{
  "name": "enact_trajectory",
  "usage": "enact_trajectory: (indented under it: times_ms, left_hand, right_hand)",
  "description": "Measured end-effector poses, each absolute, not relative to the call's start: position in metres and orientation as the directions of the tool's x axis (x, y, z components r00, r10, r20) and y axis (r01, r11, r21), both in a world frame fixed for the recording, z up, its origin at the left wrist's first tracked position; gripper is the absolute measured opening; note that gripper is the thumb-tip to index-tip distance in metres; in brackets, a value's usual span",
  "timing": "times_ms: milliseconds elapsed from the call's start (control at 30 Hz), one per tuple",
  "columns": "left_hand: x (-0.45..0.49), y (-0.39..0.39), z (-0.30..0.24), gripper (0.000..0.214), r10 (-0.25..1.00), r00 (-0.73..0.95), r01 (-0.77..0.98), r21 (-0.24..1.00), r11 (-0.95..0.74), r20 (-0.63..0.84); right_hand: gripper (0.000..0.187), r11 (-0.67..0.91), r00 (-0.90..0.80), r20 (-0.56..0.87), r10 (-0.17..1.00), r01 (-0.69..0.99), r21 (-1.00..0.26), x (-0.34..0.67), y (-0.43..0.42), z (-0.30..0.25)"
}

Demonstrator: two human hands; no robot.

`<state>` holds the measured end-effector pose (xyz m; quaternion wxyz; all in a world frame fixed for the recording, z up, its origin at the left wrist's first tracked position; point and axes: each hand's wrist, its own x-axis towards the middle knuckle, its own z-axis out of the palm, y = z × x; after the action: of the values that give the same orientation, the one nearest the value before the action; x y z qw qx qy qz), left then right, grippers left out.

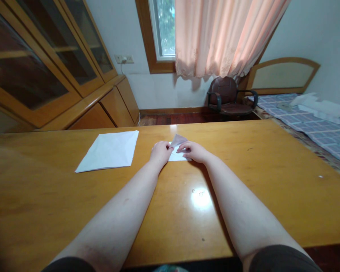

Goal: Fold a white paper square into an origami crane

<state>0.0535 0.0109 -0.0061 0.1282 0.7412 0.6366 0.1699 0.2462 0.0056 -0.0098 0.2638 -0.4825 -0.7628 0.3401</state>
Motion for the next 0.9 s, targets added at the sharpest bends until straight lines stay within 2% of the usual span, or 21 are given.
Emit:
enact_trajectory:
  times_ms: [133,300,500,733,900]
  left_hand:
    - [0.053,0.011,-0.005,0.020,0.988,0.131,0.899,0.411,-0.151,0.077]
    - [0.054,0.010,-0.008,0.021,0.985,0.142,0.890,0.423,-0.171,0.098]
    - [0.058,0.007,-0.011,0.044,0.978,0.178,0.891,0.405,-0.206,0.107]
    - [0.058,0.005,-0.013,0.053,0.960,0.259,0.873,0.398,-0.281,0.110]
    - [0.058,0.008,-0.017,0.056,0.969,0.227,0.873,0.421,-0.246,0.095]
  right_hand:
    - [0.035,0.284,-0.400,0.043,0.916,0.568,-0.772,0.248,0.005,-0.009]
    - [0.030,0.335,-0.418,0.088,0.904,0.565,-0.754,0.245,0.006,-0.011]
    - [0.022,0.282,-0.325,0.081,0.942,0.641,-0.714,0.239,0.007,-0.016]
    - [0.025,0.312,-0.305,0.130,0.944,0.684,-0.660,0.237,0.008,-0.020]
    - [0.028,0.309,-0.309,0.125,0.943,0.671,-0.675,0.233,0.004,-0.014]
